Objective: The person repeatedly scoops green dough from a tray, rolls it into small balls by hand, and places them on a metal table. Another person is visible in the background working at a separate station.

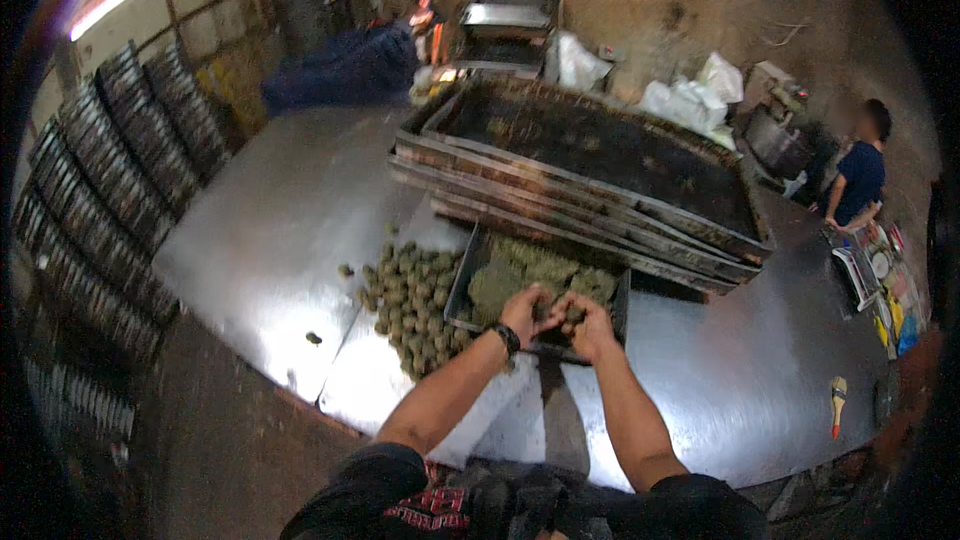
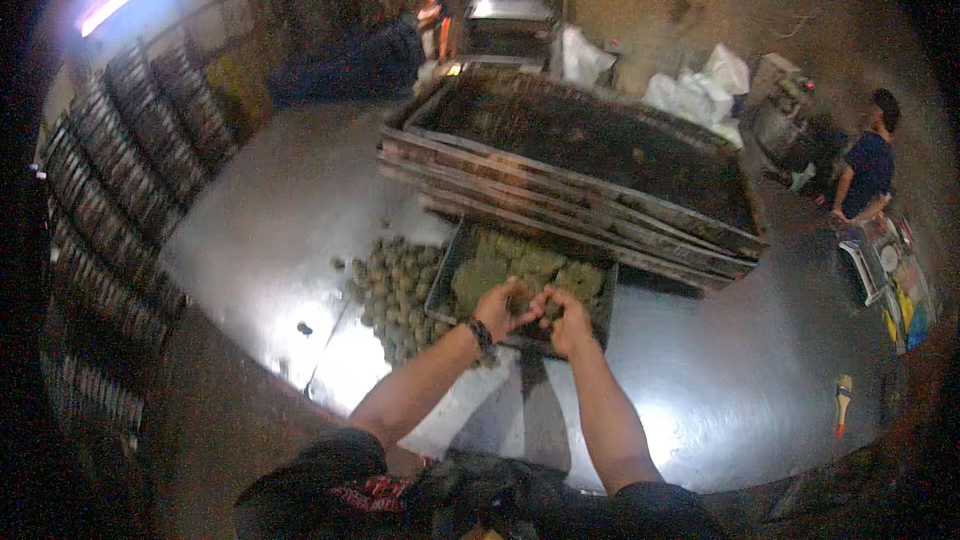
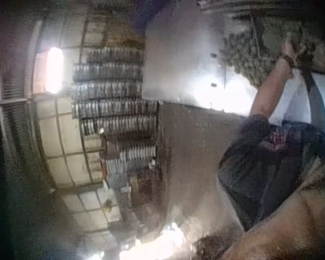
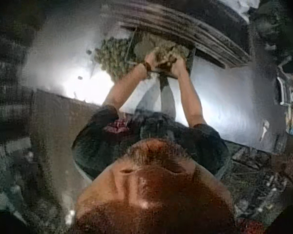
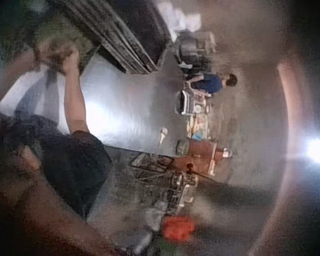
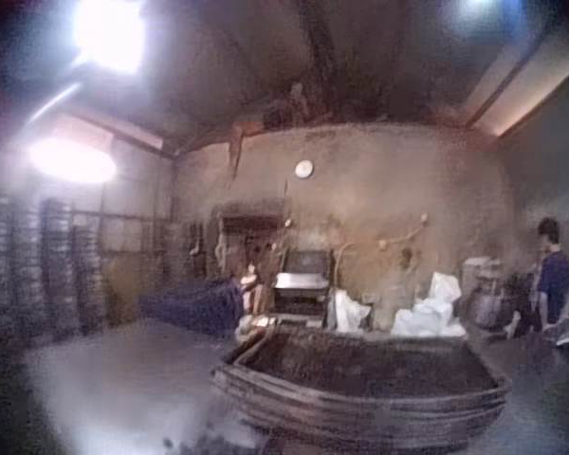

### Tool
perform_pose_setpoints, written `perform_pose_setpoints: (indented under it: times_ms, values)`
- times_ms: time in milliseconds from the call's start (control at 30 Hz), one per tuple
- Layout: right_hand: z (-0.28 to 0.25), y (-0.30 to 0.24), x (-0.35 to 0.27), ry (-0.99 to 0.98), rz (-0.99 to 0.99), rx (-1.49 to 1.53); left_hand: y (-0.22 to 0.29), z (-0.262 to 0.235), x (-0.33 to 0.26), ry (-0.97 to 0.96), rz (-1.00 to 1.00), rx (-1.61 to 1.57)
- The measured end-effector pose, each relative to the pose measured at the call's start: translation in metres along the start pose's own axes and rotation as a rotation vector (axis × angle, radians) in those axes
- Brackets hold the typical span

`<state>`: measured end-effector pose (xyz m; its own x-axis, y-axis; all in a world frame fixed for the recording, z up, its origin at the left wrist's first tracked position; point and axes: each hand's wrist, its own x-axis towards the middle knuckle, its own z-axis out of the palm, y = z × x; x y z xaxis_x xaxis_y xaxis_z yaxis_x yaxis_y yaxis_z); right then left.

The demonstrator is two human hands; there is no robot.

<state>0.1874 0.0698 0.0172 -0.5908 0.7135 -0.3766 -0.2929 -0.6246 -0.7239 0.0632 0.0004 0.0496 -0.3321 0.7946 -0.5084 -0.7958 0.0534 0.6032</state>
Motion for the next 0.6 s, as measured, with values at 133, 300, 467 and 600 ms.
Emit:
perform_pose_setpoints:
  times_ms: [133, 300, 467, 600]
  values:
    - [-0.001, -0.009, -0.001, 0.094, -0.016, -0.131, -0.014, -0.021, 0.012, -0.006, 0.19, 0.307]
    - [0.006, 0.003, 0.005, 0.304, 0.031, -0.234, -0.014, -0.016, 0.002, 0.249, 0.149, 0.261]
    - [0.015, -0.009, 0.002, -0.036, 0.111, 0.105, 0.006, -0.035, -0.006, 0.094, 0.3, 0.097]
    - [0.034, 0.001, 0.004, -0.151, -0.038, 0.052, 0.032, -0.054, -0.012, 0.069, 0.217, 0.082]
